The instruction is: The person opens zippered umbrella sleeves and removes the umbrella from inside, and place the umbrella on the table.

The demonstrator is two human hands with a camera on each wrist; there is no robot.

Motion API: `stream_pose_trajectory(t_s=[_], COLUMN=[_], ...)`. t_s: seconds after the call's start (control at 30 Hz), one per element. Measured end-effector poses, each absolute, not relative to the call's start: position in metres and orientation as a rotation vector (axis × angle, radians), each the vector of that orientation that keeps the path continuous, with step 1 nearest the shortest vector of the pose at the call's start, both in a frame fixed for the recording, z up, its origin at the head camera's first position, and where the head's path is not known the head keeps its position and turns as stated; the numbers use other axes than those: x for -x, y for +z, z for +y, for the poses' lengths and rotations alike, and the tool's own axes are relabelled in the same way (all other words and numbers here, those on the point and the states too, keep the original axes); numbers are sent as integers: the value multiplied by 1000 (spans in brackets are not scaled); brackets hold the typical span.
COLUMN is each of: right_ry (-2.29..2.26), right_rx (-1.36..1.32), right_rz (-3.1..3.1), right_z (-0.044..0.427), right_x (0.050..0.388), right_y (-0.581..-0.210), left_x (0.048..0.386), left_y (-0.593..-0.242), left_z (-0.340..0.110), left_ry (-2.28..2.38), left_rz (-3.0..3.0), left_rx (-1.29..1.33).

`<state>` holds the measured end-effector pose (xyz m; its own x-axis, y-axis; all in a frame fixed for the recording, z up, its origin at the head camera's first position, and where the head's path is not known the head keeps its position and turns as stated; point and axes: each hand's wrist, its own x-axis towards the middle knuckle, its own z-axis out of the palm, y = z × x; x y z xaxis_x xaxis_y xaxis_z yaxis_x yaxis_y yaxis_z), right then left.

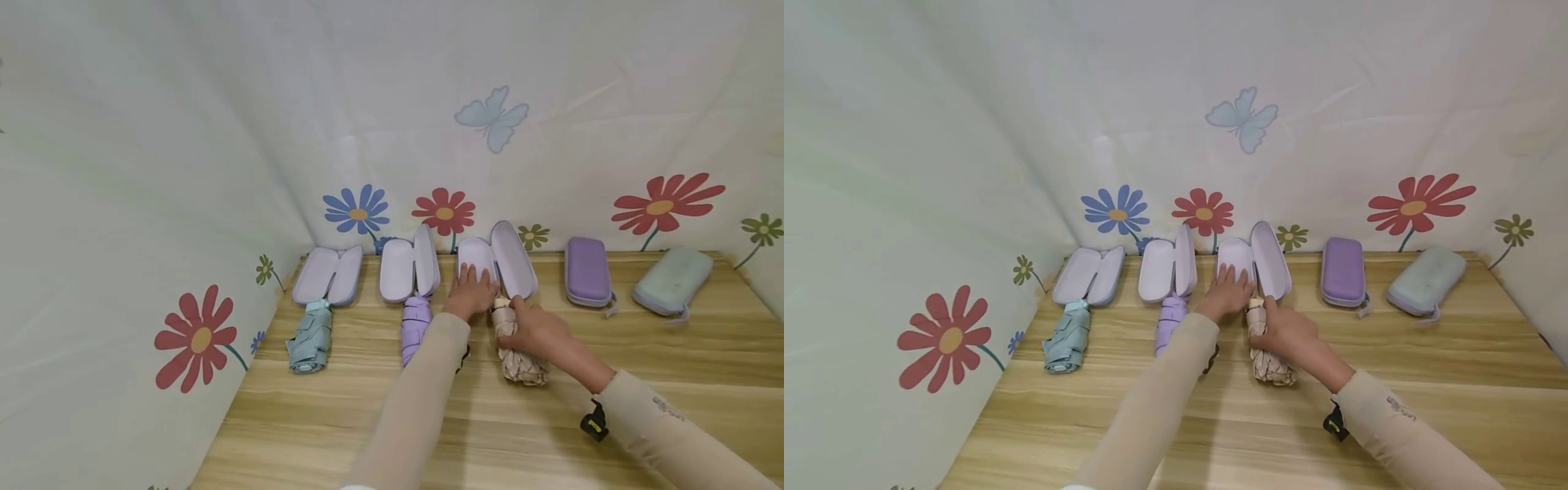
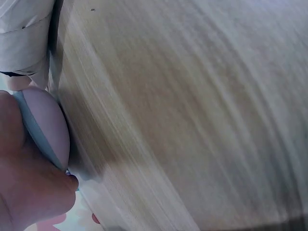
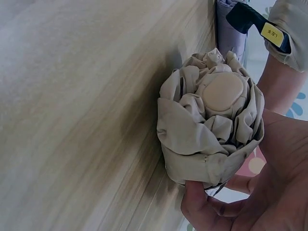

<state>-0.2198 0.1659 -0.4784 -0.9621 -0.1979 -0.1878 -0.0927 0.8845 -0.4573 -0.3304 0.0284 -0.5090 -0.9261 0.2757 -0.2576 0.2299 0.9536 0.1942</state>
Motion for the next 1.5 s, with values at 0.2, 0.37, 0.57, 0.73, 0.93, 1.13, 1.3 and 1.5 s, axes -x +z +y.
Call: stream_pose_trajectory(t_s=[0.2,0.37,0.57,0.73,0.93,1.13,1.3,1.5], right_ry=[-737,-736,-718,-702,-699,-718,-719,-708], right_rx=[202,186,195,181,176,174,180,205], right_rz=[2807,2789,2805,2817,2812,2821,2830,2852], right_z=[169,170,167,167,166,160,156,154], right_x=[216,216,219,218,218,221,222,221], right_y=[-480,-478,-478,-478,-478,-480,-484,-484], left_x=[333,329,333,339,337,343,357,352], left_y=[-513,-511,-517,-529,-525,-523,-537,-531], left_z=[31,30,29,34,32,24,23,24], left_ry=[204,207,195,165,158,62,15,29], left_rz=[2799,2803,2836,2848,2844,2818,2758,2784], left_rx=[-351,-375,-346,-331,-351,-405,-409,-409])
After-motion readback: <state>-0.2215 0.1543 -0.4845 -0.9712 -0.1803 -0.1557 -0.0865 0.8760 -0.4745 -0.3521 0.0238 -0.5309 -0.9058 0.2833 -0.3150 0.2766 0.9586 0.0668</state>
